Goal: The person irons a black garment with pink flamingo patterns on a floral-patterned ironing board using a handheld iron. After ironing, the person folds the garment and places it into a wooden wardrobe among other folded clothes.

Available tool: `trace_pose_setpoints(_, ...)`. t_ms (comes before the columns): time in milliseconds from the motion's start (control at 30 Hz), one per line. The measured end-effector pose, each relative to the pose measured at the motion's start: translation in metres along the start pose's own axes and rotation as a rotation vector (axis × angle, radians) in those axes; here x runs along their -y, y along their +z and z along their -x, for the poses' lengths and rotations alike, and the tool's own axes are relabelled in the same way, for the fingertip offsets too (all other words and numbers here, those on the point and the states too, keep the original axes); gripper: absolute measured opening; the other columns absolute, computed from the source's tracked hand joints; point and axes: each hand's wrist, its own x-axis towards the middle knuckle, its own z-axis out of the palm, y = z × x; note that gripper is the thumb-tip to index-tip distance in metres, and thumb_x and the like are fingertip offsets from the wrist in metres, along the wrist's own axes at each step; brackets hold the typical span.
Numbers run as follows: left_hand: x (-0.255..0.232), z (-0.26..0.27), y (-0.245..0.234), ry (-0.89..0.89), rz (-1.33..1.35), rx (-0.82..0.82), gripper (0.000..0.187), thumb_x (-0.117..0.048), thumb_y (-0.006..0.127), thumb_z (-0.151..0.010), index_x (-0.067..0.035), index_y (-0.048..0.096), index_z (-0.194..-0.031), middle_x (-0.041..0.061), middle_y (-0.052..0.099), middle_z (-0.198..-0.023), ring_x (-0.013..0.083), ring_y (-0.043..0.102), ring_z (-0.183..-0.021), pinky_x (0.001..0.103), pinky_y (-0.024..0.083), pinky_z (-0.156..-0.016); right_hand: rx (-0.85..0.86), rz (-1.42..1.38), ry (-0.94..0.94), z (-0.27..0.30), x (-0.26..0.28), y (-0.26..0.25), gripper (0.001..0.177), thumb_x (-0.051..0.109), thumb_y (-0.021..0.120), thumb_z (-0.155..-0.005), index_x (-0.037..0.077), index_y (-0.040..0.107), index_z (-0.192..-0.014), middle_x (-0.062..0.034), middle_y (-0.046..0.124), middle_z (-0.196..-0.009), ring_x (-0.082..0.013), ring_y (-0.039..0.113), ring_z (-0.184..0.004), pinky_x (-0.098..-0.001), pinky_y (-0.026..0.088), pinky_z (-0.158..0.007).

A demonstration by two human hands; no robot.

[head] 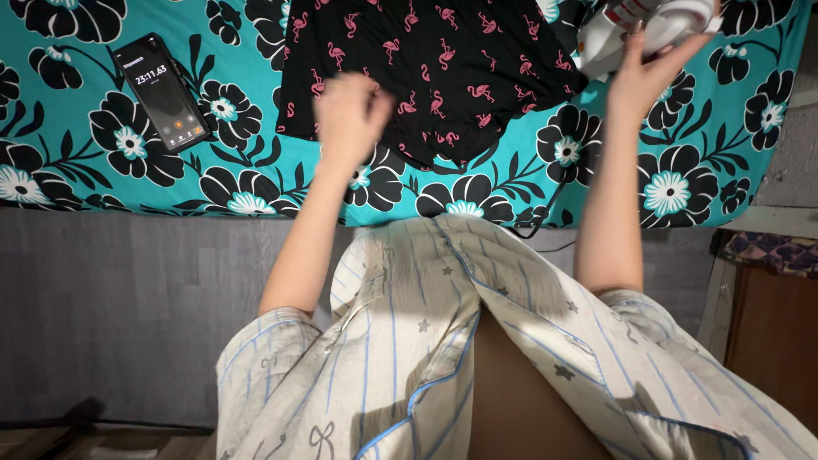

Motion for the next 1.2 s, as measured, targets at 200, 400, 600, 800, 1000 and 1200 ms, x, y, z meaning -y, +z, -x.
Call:
trace_pose_setpoints(200, 0.095, 0.017, 0.007, -0.306, -0.662, -0.339, 0.065, -0.045, 0.081, -0.066, 0.001, 0.06, -0.107, 0.022, 0.063, -0.111, 0.0385, 0.056, -0.1, 0.054, 0.045, -0.081, 0.253, -0.11, -0.009, -0.03, 0.093, -0.022, 0.075, -0.004, 0.067, -0.107, 0.005, 0.022, -0.166, -0.0176, 0.037, -0.165, -0.0232, 0.045, -0.141, -0.0337, 0.036, -0.121)
trace_pose_setpoints(400, 0.128, 0.015, -0.005, -0.606, -0.409, -0.187, 0.019, -0.016, 0.073, -0.095, -0.009, 0.061, -0.108, 0.007, 0.063, -0.111, 0.0312, 0.057, -0.111, 0.052, 0.042, -0.09, 0.641, 0.274, 0.092, 0.004, 0.271, 0.039, 0.078, 0.014, 0.074, -0.101, 0.002, 0.026, -0.161, -0.0234, 0.055, -0.148, -0.0276, 0.07, -0.114, -0.0366, 0.059, -0.095)
trace_pose_setpoints(600, 0.08, -0.004, -0.007, -0.318, -0.276, -0.317, 0.027, -0.006, 0.069, -0.085, -0.007, 0.063, -0.112, 0.015, 0.064, -0.111, 0.0357, 0.058, -0.11, 0.05, 0.043, -0.088, 0.852, 0.522, -0.005, 0.075, 0.286, 0.166, 0.061, 0.031, 0.068, -0.101, 0.028, 0.042, -0.157, -0.0243, 0.07, -0.109, -0.0431, 0.073, -0.081, -0.0503, 0.059, -0.077)
trace_pose_setpoints(800, 0.05, -0.028, 0.045, -0.039, 0.007, -0.054, 0.04, -0.016, 0.066, -0.101, -0.008, 0.057, -0.139, 0.013, 0.058, -0.141, 0.0356, 0.051, -0.136, 0.048, 0.041, -0.116, 0.718, 0.527, -0.091, 0.044, 0.262, 0.238, 0.06, 0.03, 0.061, -0.108, 0.025, 0.034, -0.16, -0.0229, 0.072, -0.081, -0.0476, 0.07, -0.078, -0.0563, 0.057, -0.074)
trace_pose_setpoints(1000, 0.057, -0.021, 0.057, -0.034, -0.215, 0.014, 0.064, -0.037, 0.062, -0.101, -0.011, 0.042, -0.156, 0.011, 0.032, -0.166, 0.0333, 0.029, -0.154, 0.055, 0.024, -0.122, 0.839, 0.572, 0.026, 0.075, 0.284, 0.185, 0.066, 0.028, 0.059, -0.105, 0.024, 0.028, -0.163, -0.0264, 0.068, -0.074, -0.0494, 0.068, -0.072, -0.0587, 0.055, -0.072)
trace_pose_setpoints(1200, 0.051, -0.022, 0.056, -0.077, -0.296, 0.024, 0.062, -0.04, 0.057, -0.104, -0.015, 0.041, -0.158, 0.007, 0.03, -0.167, 0.0312, 0.028, -0.154, 0.054, 0.022, -0.123, 0.732, 0.473, -0.002, 0.101, 0.285, 0.158, 0.065, 0.026, 0.061, -0.103, 0.023, 0.032, -0.161, -0.0269, 0.072, -0.087, -0.0494, 0.07, -0.076, -0.057, 0.056, -0.072)
